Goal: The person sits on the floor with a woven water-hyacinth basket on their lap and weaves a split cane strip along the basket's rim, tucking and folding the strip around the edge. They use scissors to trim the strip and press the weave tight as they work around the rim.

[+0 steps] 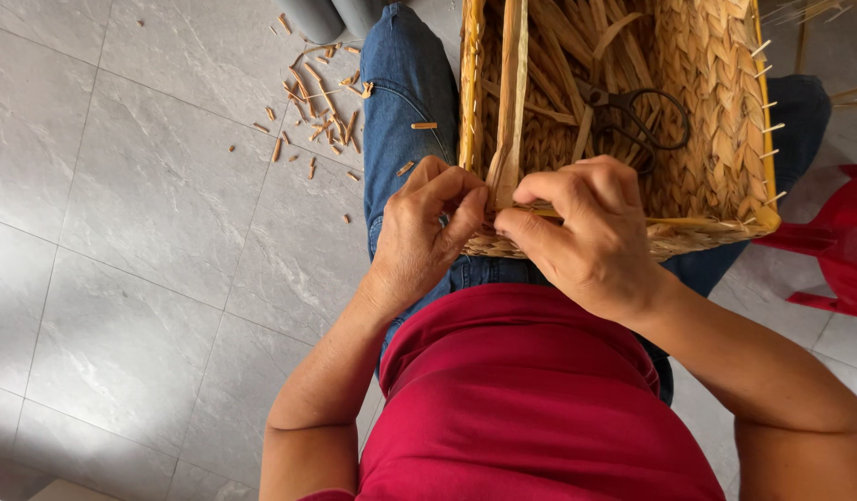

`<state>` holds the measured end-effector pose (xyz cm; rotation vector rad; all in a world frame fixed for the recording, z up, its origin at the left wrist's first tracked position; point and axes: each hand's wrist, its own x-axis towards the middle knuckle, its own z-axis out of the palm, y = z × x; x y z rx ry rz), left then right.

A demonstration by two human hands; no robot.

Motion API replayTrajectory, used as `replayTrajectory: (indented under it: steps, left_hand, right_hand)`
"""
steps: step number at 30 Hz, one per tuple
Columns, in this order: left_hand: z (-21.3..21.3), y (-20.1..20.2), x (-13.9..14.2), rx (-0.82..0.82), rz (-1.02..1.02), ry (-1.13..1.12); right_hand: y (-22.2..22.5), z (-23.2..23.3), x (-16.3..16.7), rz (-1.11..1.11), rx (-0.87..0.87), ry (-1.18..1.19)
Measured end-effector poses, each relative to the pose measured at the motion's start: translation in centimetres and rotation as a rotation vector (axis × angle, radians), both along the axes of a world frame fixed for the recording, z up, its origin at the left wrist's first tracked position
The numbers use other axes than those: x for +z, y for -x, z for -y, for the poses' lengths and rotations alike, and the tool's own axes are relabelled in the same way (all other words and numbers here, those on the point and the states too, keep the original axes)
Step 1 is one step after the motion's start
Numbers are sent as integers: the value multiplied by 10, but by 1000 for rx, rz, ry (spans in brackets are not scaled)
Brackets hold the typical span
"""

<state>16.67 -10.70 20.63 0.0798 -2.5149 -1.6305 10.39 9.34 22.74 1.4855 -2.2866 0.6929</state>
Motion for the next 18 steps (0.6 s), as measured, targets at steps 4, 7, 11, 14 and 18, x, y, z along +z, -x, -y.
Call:
replayTrajectory:
  steps: [4,7,11,14,18]
  left_hand:
    - [-2,-3,2,26,-19,14]
    - [-2,-3,1,18,-19,4]
    - [-2,0,-1,22,-9,13]
    - [-2,1,-1,21,-14,27]
    - [0,-1,0,-1,-86,21]
  right_hand:
    - [-1,-7,-8,-35,87,99]
    - [-3,-13,-7,3,141,102]
    - [-4,-12,-1,23,268,178]
    - [-10,-17,9,152,340,118]
    - [-32,-30,27,351,795,221]
